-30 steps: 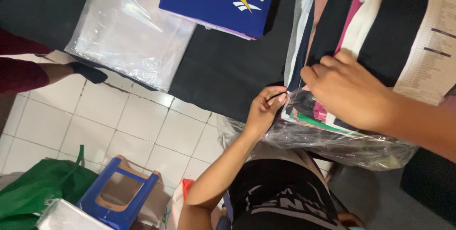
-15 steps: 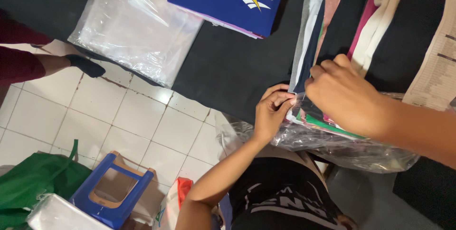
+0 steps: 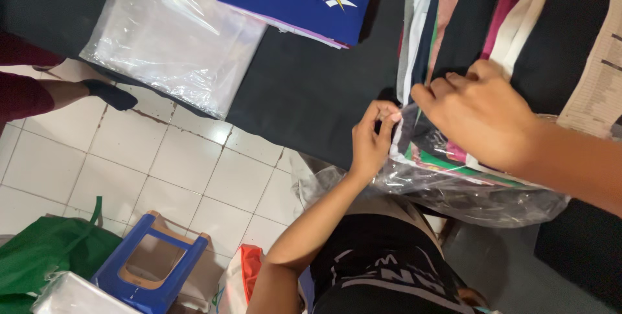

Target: The person places a stack of folded t-shirts into a clear plastic bag on a table. They then fold the top of the bag over the shirts and smooth the plastic to secure the contents.

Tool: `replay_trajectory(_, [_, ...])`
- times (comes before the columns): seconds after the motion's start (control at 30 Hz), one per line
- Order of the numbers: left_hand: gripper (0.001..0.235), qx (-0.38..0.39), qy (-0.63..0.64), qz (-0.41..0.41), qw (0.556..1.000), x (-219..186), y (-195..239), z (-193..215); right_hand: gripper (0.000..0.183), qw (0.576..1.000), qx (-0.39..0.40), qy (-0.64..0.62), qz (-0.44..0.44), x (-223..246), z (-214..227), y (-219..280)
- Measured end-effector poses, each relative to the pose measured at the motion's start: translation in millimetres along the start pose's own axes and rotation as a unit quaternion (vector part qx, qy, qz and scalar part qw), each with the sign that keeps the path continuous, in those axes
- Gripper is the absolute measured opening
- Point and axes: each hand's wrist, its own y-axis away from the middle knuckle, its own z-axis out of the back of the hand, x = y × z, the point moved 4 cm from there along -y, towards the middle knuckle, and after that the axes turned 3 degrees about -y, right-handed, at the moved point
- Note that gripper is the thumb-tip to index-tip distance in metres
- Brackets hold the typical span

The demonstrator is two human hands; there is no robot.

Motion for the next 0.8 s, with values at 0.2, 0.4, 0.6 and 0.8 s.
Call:
replay_trajectory(0.2, [0.006, -0.078, -0.014, -0.125, 0.989, -7.9, 1.0, 0.4, 0.028, 0.992, -0.095, -0.076, -0.022, -2.8, 1.5, -3.2])
replay_trajectory(0.4, [0.003, -0.022, 0.136, -0.041, 0.99, 22.2, -10.5, -11.5, 0.037, 0.981, -0.195, 0.009, -0.015, -7.7, 4.7, 4.7])
replay_trajectory(0.6, [0.003, 0.1, 0.085, -0.082, 0.988, 11.2, -46.4, -6.9, 0.029, 0.996, -0.065, -0.056, -0.039, -25.4, -4.3, 3.8])
replay_trajectory(0.8, [0.009, -0.03, -0.041, -0.231, 0.971, -11.0, -35.6, -6.1, 0.04, 0.983, -0.116, -0.126, -0.065, -34.6, -3.7, -16.2])
